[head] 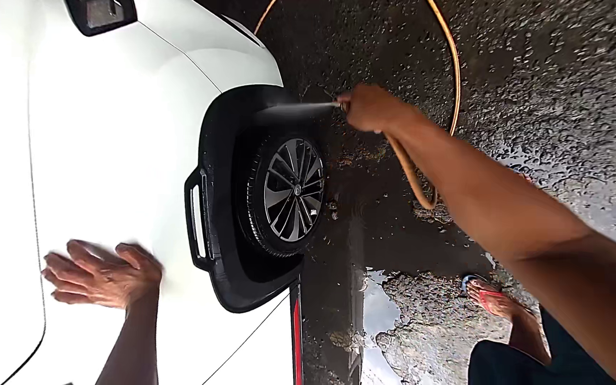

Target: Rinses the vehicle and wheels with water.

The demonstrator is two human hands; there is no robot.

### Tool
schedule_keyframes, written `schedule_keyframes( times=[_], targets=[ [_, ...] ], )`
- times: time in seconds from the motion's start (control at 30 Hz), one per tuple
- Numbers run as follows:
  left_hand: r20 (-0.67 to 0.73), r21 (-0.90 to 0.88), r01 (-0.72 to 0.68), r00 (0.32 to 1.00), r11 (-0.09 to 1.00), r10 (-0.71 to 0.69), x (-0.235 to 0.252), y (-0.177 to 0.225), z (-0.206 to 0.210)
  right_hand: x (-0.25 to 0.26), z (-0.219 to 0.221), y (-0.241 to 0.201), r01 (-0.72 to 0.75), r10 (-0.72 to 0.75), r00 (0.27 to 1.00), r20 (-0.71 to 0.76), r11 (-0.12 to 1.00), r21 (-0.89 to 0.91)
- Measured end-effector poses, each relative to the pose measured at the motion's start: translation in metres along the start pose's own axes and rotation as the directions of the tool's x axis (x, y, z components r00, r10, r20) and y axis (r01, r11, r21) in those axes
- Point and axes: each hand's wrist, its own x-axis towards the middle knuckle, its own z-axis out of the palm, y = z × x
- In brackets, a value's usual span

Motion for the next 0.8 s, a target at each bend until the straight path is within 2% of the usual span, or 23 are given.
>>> schedule_keyframes(
  times=[0.13,0.2,0.3,0.37,0.5,0.6,0.7,0.8],
  targets=[
    [0.011,0.008,0.004,1.0,1.0,-0.004,0.0,0.0,0.0,0.04,-0.059,-0.048,0.023,-0.011,0.99,0.144,0.996,-0.081],
    [0.014,0.007,0.002,1.0,1.0,-0.002,-0.001,0.001,-0.001,0.064,-0.078,-0.064,-0.025,0.046,0.991,0.125,0.986,-0.164],
    [0.017,-0.004,-0.003,1.0,1.0,0.003,-0.001,0.001,-0.002,0.098,-0.098,-0.056,-0.185,0.208,0.977,0.048,0.937,-0.296],
    [0.015,-0.026,0.002,1.0,1.0,-0.002,-0.003,0.001,-0.003,0.119,-0.102,-0.04,-0.264,0.288,0.956,0.046,0.921,-0.285],
    [0.038,-0.042,0.021,0.999,0.999,-0.02,-0.002,0.003,-0.005,0.153,-0.102,0.001,-0.356,0.376,0.907,0.192,0.925,-0.13],
    [0.04,-0.048,0.028,0.999,0.998,-0.026,0.0,0.001,-0.004,0.169,-0.093,0.031,-0.379,0.392,0.903,0.179,0.92,-0.103],
    [0.047,-0.04,0.033,0.998,0.999,-0.031,-0.004,0.001,-0.005,0.167,-0.07,0.03,-0.306,0.253,0.926,0.28,0.937,0.168],
    [0.05,-0.022,0.028,0.998,0.999,-0.027,-0.002,0.002,-0.007,0.182,-0.017,0.023,-0.223,0.094,0.952,0.291,0.863,0.453]
  ],
)
